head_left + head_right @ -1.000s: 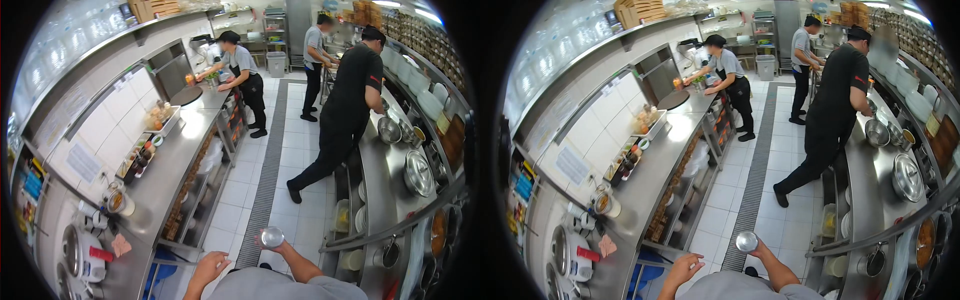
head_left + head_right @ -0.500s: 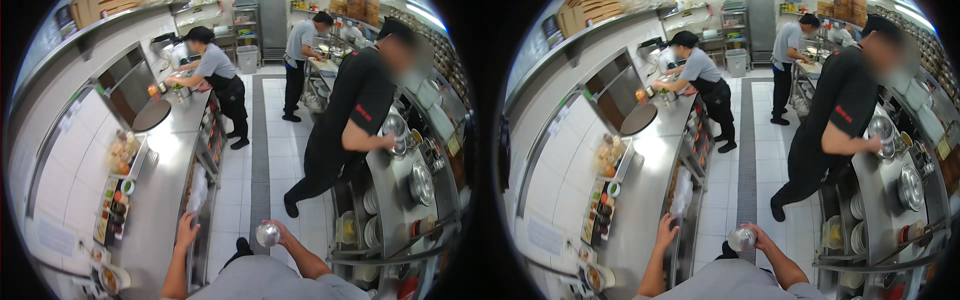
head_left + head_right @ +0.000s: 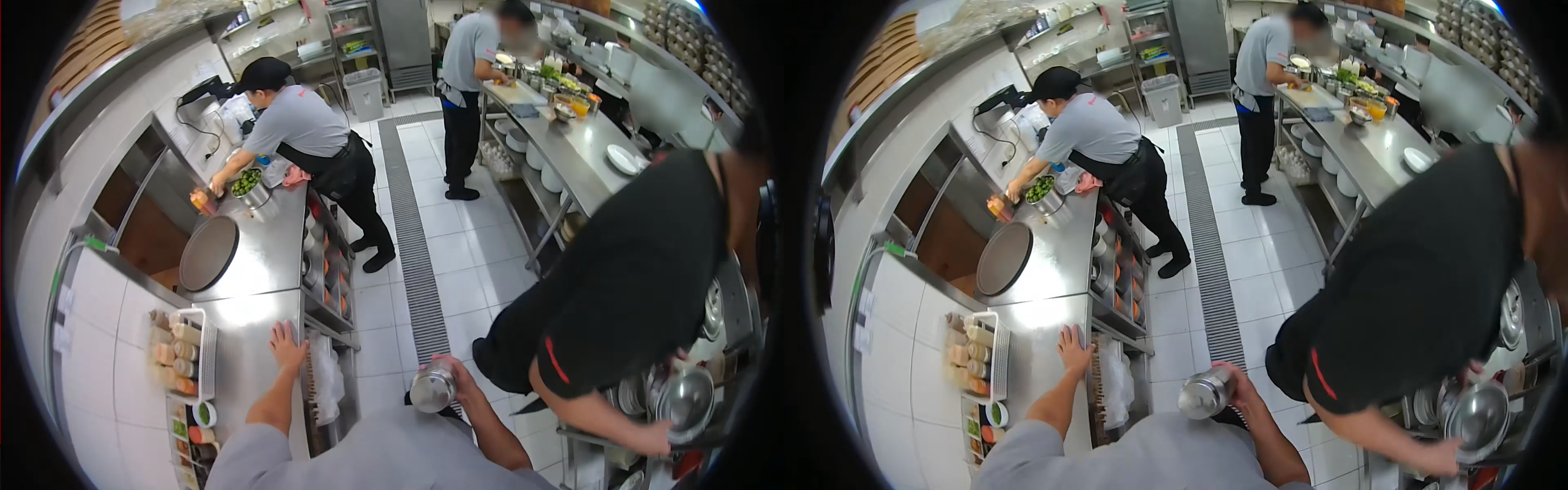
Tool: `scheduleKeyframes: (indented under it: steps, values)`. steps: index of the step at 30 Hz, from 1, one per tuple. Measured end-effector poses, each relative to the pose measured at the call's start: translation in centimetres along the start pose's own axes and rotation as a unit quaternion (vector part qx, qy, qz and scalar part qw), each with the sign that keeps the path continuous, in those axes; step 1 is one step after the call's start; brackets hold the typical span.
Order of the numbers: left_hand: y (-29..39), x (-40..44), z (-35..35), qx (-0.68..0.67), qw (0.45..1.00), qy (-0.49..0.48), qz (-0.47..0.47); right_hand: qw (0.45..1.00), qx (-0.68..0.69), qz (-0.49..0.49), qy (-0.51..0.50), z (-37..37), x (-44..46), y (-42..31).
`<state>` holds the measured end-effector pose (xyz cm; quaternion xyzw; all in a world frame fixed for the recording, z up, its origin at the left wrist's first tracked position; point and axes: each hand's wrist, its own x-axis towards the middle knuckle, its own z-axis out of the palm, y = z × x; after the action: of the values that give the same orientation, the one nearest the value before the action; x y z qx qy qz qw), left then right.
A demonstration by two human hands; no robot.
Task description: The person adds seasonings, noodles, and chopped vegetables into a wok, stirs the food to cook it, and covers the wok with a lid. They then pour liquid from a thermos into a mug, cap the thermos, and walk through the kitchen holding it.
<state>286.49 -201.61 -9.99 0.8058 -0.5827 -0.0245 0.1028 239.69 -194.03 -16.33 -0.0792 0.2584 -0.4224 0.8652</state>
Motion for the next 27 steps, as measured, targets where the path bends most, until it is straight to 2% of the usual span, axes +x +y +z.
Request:
scheduleKeyframes:
  steps: [2, 3, 4, 6, 7, 10, 13, 16, 18, 20, 21, 23, 24, 25, 26, 27]
  values:
    - [-0.7, 0.6, -0.1, 0.023, 1.0, 0.004, 0.011, 0.992, 0.059, -0.096, -0.05, -0.3, 1.6, -0.6]
    - [-0.9, 0.7, -0.3, 0.016, 1.0, -0.006, 0.014, 0.992, 0.09, -0.088, 0.019, 1.8, 1.3, -2.0]
    - [-1.2, 1.0, -0.6, 0.02, 1.0, -0.009, 0.022, 0.991, 0.097, -0.093, 0.022, 2.3, 1.7, -2.7]
    - [-1.3, 1.4, -1.0, -0.009, 0.999, -0.025, 0.043, 0.978, 0.091, -0.149, 0.114, 2.6, 2.8, -5.0]
    - [-1.2, 1.8, -1.3, -0.015, 0.998, -0.031, 0.058, 0.974, 0.102, -0.166, 0.117, 2.7, 3.6, -6.0]
    - [-1.1, 2.6, -2.1, -0.018, 0.994, -0.046, 0.093, 0.96, 0.139, -0.177, 0.164, 2.5, 6.1, -9.8]
    - [-1.9, 3.2, -1.0, 0.006, 0.994, -0.047, 0.101, 0.958, 0.144, -0.182, 0.171, 1.1, 9.6, -14.1]
    - [-4.4, 3.7, 1.9, 0.044, 0.994, -0.036, 0.093, 0.955, 0.145, -0.173, 0.192, 0.1, 14.9, -19.0]
    - [-3.4, 7.0, 2.9, 0.072, 0.994, -0.03, 0.08, 0.948, 0.146, -0.188, 0.211, -0.2, 18.8, -22.7]
    - [1.3, 11.5, 1.8, -0.099, 0.985, -0.029, 0.141, 0.953, 0.131, -0.184, 0.202, -1.3, 22.5, -26.2]
    - [6.1, 15.0, 1.2, -0.072, 0.979, -0.026, 0.189, 0.967, 0.149, -0.157, 0.135, -1.0, 24.1, -28.8]
    - [16.4, 23.0, 0.1, -0.178, 0.967, -0.056, 0.172, 0.971, 0.203, -0.13, 0.008, 1.8, 28.1, -34.1]
    - [20.4, 26.9, 0.4, -0.228, 0.955, -0.076, 0.176, 0.974, 0.193, -0.121, 0.008, 3.8, 30.1, -37.0]
    - [23.7, 30.6, 1.0, -0.277, 0.939, -0.095, 0.179, 0.973, 0.202, -0.106, -0.04, 6.0, 31.9, -39.9]
    - [26.4, 34.4, 1.4, -0.315, 0.917, -0.163, 0.182, 0.97, 0.21, -0.09, -0.087, 7.6, 33.8, -42.7]
    - [28.9, 37.8, 1.5, -0.351, 0.889, -0.228, 0.187, 0.973, 0.197, -0.089, -0.079, 8.6, 35.6, -45.2]
